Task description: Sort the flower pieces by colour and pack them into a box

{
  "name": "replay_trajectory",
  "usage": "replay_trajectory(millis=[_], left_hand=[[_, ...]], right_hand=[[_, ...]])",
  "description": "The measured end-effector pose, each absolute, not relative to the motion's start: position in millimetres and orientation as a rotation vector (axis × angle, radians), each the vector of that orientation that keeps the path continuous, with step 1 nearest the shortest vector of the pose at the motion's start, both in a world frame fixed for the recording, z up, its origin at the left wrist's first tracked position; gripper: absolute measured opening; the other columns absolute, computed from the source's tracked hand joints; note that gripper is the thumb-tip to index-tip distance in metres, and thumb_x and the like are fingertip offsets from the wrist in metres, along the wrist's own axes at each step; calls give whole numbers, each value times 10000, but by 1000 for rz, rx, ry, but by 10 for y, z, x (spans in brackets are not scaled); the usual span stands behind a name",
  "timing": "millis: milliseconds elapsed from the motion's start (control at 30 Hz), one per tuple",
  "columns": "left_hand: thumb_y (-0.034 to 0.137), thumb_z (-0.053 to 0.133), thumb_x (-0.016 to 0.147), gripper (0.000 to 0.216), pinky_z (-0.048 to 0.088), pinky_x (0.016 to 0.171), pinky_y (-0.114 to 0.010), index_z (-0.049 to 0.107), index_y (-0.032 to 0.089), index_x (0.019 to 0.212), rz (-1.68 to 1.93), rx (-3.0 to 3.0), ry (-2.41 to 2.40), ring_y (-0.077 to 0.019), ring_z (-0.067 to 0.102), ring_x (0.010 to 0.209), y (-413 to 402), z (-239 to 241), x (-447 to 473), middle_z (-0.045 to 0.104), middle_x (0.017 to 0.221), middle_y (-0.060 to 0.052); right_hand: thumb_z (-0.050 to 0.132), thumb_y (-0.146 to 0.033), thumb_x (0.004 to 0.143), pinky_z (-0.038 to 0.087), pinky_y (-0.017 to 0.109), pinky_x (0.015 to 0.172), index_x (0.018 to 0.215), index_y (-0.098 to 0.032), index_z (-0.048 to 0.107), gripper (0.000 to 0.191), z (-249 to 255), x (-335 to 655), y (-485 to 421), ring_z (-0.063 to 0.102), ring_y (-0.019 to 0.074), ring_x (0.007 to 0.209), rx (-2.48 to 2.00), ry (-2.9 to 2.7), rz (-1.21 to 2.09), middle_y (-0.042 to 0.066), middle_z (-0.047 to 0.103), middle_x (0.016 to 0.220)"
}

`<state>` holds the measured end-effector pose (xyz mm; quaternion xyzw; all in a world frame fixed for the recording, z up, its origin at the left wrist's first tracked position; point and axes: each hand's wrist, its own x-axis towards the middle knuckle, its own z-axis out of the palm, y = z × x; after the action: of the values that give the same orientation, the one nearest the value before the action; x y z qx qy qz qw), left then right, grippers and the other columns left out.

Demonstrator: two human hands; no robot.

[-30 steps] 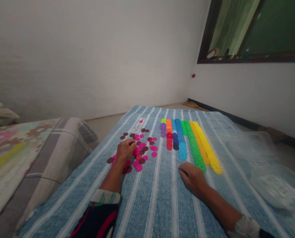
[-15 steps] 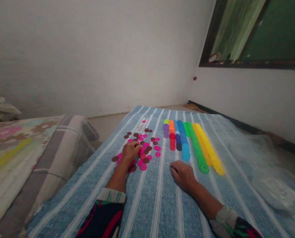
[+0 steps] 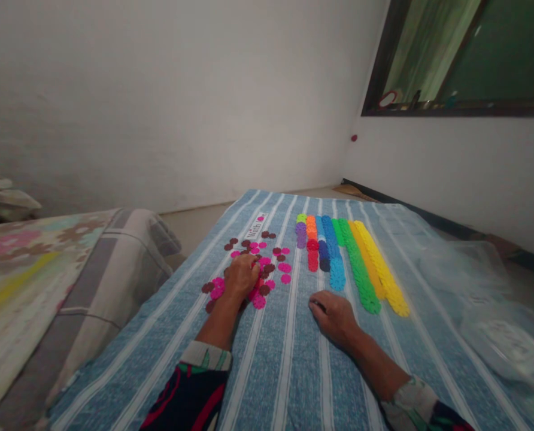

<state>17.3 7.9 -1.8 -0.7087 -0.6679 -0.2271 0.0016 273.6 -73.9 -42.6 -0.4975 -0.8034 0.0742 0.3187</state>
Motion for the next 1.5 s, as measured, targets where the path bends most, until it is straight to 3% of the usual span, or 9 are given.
replay_trajectory(millis=[200,567,667,833,1000,1133,1333,1500], left_hand=[[217,548,813,222,391,1013,-384,685,195,987,-556,-2334,-1970,-255,567,1116,49,-37,237,680,1132,-93],[192,486,835,174,436,828,-325,659,175,845,-371,-2363,-1994,-226,619,920,-17,8,327,683,926,-94],[185,479,834,191,439,818,-303,669,176,812,-454,-2396,-1984,-208,621,896,11,-11,284,689,904,-82],[194,458,845,260,438,893,-299,704,174,925,-703,-2179,-2109,-216,618,984,74,-32,96,712,1001,-88],[243,460,848,298,449,918,-303,729,180,959,-708,-1935,-2279,-238,628,1020,75,35,-67,720,1045,-94],[232,485,814,297,474,866,-291,737,201,969,-742,-1799,-2366,-231,646,997,52,80,-188,724,1074,-81],[290,498,785,267,481,724,-292,747,210,837,-686,-1671,-2546,-243,668,903,-3,124,-351,749,930,-91],[278,513,758,253,472,693,-291,747,199,813,-667,-1649,-2612,-249,674,883,-29,120,-427,749,917,-111]], right_hand=[[520,-194,859,425,258,696,829,-193,666,150,-412,2753,-745,628,169,755,-1299,-2132,239,33,691,805],[512,-213,856,428,264,690,824,-197,668,159,-435,2762,-748,632,169,744,-1294,-2100,263,26,694,794],[505,-216,856,430,266,688,823,-197,668,168,-427,2767,-753,635,170,742,-1291,-2099,278,29,695,796],[505,-223,856,426,263,674,809,-198,665,169,-410,2776,-757,627,168,724,-1291,-2110,307,28,688,775],[502,-232,856,432,274,686,817,-196,670,176,-429,2785,-759,631,173,733,-1286,-2105,314,32,696,792],[485,-247,859,443,280,694,827,-203,675,198,-439,2793,-771,637,178,747,-1276,-2098,317,33,702,799],[480,-257,851,456,287,697,826,-205,678,207,-448,2801,-780,640,181,733,-1269,-2084,325,38,707,804],[470,-273,859,462,304,701,826,-201,673,219,-463,2808,-789,650,192,741,-1278,-2088,346,42,707,811]])
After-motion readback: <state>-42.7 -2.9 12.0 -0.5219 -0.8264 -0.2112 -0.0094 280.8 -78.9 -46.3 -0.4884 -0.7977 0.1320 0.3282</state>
